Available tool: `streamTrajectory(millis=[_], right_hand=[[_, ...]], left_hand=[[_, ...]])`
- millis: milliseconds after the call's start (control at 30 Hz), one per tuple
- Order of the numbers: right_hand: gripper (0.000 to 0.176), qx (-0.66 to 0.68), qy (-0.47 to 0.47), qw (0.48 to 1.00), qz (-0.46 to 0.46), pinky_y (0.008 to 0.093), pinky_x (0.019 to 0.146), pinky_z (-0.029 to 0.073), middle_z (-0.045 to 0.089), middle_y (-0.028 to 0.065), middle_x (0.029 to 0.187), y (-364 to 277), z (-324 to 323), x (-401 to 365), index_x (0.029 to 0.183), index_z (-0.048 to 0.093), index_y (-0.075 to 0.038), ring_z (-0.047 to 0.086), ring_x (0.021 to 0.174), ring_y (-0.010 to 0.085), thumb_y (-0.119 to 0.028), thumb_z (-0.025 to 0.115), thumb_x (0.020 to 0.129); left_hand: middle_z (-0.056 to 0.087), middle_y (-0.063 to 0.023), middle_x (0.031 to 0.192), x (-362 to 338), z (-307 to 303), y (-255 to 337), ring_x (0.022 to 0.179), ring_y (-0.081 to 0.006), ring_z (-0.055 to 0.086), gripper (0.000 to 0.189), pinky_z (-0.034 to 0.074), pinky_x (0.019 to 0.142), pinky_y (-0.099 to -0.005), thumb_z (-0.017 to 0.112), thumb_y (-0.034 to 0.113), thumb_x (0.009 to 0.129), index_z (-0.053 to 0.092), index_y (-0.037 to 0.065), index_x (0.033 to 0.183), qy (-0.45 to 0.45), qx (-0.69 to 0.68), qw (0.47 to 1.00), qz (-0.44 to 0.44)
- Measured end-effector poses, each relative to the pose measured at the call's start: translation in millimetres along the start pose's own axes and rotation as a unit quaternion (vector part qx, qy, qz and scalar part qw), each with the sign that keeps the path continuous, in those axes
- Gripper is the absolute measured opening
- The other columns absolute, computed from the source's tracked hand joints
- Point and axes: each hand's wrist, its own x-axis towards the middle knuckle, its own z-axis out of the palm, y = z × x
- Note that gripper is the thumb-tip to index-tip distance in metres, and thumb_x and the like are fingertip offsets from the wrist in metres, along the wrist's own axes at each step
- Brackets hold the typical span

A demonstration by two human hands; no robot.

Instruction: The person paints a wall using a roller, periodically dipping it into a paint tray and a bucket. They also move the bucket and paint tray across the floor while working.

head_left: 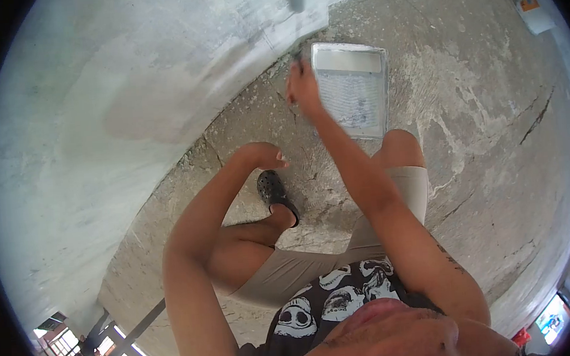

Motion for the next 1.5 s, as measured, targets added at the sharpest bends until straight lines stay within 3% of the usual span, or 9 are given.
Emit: streamTrajectory(millis=[67, 167, 400, 700, 833, 933, 1033, 1100, 1500], right_hand=[[0.027, -0.138, 0.051, 0.979, -0.142, 0.0314, 0.039, 0.043, 0.054, 0.0049, 0.063, 66, 32, -17, 0.116, 0.049, -0.004, 0.054, 0.048, 0.0152, -0.027, 0.043, 0.104], [0.025, -0.113, 0.031, 0.981, -0.155, 0.0342, 0.039, 0.044, 0.057, 0.0062, 0.065, 80, 55, -42, 0.109, 0.051, -0.004, 0.055, 0.047, 0.0169, -0.027, 0.043, 0.103], [0.026, 0.194, 0.048, 0.980, 0.010, 0.0316, 0.035, 0.039, 0.046, 0.0049, 0.061, -17, -7, 44, 0.093, 0.044, -0.007, 0.046, 0.042, 0.0154, -0.031, 0.042, 0.104], [0.023, 0.085, -0.031, 0.993, 0.077, 0.0319, 0.034, 0.041, 0.049, 0.0043, 0.063, 9, 23, -39, 0.110, 0.045, -0.007, 0.046, 0.039, 0.0135, -0.030, 0.045, 0.104], [0.023, 0.103, 0.020, 0.994, 0.042, 0.0331, 0.036, 0.041, 0.049, 0.0047, 0.065, 7, 4, 15, 0.107, 0.044, -0.008, 0.047, 0.042, 0.0155, -0.032, 0.043, 0.104], [0.023, 0.161, 0.035, 0.986, 0.032, 0.0342, 0.037, 0.042, 0.048, 0.0052, 0.065, -14, -30, 58, 0.104, 0.043, -0.009, 0.048, 0.045, 0.0171, -0.033, 0.041, 0.104], [0.022, 0.208, 0.043, 0.976, 0.053, 0.0345, 0.036, 0.043, 0.048, 0.0060, 0.062, -27, -40, 62, 0.107, 0.044, -0.006, 0.048, 0.043, 0.0169, -0.027, 0.041, 0.105], [0.021, 0.163, 0.027, 0.986, 0.036, 0.0324, 0.039, 0.042, 0.048, 0.0051, 0.065, -17, -25, 35, 0.104, 0.044, -0.010, 0.046, 0.044, 0.0152, -0.031, 0.041, 0.104], [0.023, 0.235, 0.035, 0.969, 0.075, 0.0341, 0.039, 0.040, 0.047, 0.0041, 0.065, -21, -33, 67, 0.098, 0.041, -0.012, 0.046, 0.045, 0.0155, -0.034, 0.038, 0.104]], left_hand=[[0.070, -0.0225, 0.101, -1, 2, -1, 0.098, -0.0391, 0.066, 0.061, 0.049, 0.087, -0.0477, 0.051, 0.059, 0.092, 0.071, 0.003, 0.102, 0.021, 0.006, 1.000, -0.002], [0.070, -0.0206, 0.102, 10, 8, -13, 0.098, -0.0360, 0.066, 0.059, 0.049, 0.087, -0.0454, 0.054, 0.059, 0.091, 0.069, 0.004, 0.107, 0.047, 0.024, 0.999, 0.001], [0.071, -0.0210, 0.101, 6, 20, -14, 0.099, -0.0390, 0.065, 0.058, 0.049, 0.088, -0.0476, 0.052, 0.056, 0.093, 0.072, 0.002, 0.098, 0.047, -0.011, 0.999, 0.012], [0.070, -0.0227, 0.087, 27, 21, -28, 0.085, -0.0397, 0.067, 0.060, 0.050, 0.081, -0.0483, 0.051, 0.055, 0.093, 0.072, 0.000, 0.088, 0.045, 0.001, 0.998, 0.050], [0.069, -0.0224, 0.082, 13, 6, -11, 0.080, -0.0398, 0.066, 0.060, 0.050, 0.078, -0.0482, 0.050, 0.055, 0.093, 0.072, -0.001, 0.086, 0.015, -0.005, 1.000, 0.013], [0.068, -0.0220, 0.078, 24, 25, -21, 0.075, -0.0403, 0.065, 0.060, 0.050, 0.076, -0.0476, 0.050, 0.053, 0.094, 0.071, -0.001, 0.082, 0.096, 0.000, 0.988, 0.123], [0.069, -0.0200, 0.105, 22, 23, -17, 0.099, -0.0357, 0.066, 0.057, 0.050, 0.087, -0.0440, 0.056, 0.056, 0.090, 0.070, 0.003, 0.109, -0.022, 0.018, 0.998, 0.053], [0.069, -0.0216, 0.079, 22, 32, -23, 0.075, -0.0406, 0.065, 0.060, 0.050, 0.075, -0.0471, 0.050, 0.053, 0.094, 0.071, -0.002, 0.080, 0.075, 0.016, 0.993, 0.094], [0.068, -0.0227, 0.080, 20, 24, -22, 0.078, -0.0394, 0.066, 0.064, 0.050, 0.074, -0.0479, 0.051, 0.056, 0.092, 0.069, -0.004, 0.084, 0.123, 0.009, 0.983, 0.136]])
